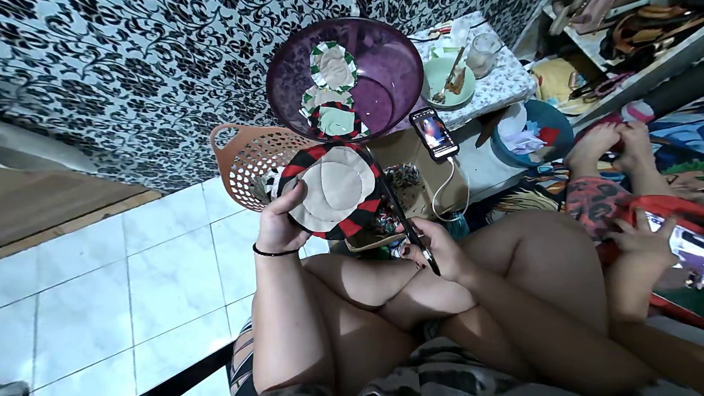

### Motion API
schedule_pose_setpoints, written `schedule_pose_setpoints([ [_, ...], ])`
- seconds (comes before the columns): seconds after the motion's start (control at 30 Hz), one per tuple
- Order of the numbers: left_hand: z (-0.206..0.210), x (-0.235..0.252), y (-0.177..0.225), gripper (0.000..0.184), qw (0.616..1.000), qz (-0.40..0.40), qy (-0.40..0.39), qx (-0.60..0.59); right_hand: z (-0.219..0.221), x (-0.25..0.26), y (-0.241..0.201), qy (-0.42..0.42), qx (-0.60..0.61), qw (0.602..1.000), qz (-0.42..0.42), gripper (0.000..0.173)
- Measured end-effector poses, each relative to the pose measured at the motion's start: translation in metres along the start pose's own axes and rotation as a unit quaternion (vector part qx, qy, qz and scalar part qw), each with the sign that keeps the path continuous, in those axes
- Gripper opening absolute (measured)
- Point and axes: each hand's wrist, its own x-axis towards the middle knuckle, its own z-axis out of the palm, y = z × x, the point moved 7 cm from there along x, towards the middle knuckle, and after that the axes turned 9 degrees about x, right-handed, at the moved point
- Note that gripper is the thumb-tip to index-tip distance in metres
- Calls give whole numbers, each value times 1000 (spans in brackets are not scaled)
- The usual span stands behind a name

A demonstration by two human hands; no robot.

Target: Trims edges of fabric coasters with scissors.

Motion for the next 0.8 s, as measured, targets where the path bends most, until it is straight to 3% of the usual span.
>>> schedule_pose_setpoints([
  [0.37, -5, 1, 1, 33, 1000, 10, 7, 5, -4, 0, -2, 20, -11, 1000, 4, 50],
  [0.6, -5, 2, 2, 32, 1000, 12, 8, -22, 3, 0, 2, -35, 9, 999, -3, 66],
  [0.8, 2, 2, -2, 32, 1000, 3, -14, -19, 6, 2, 2, -34, 10, 999, -12, 66],
])
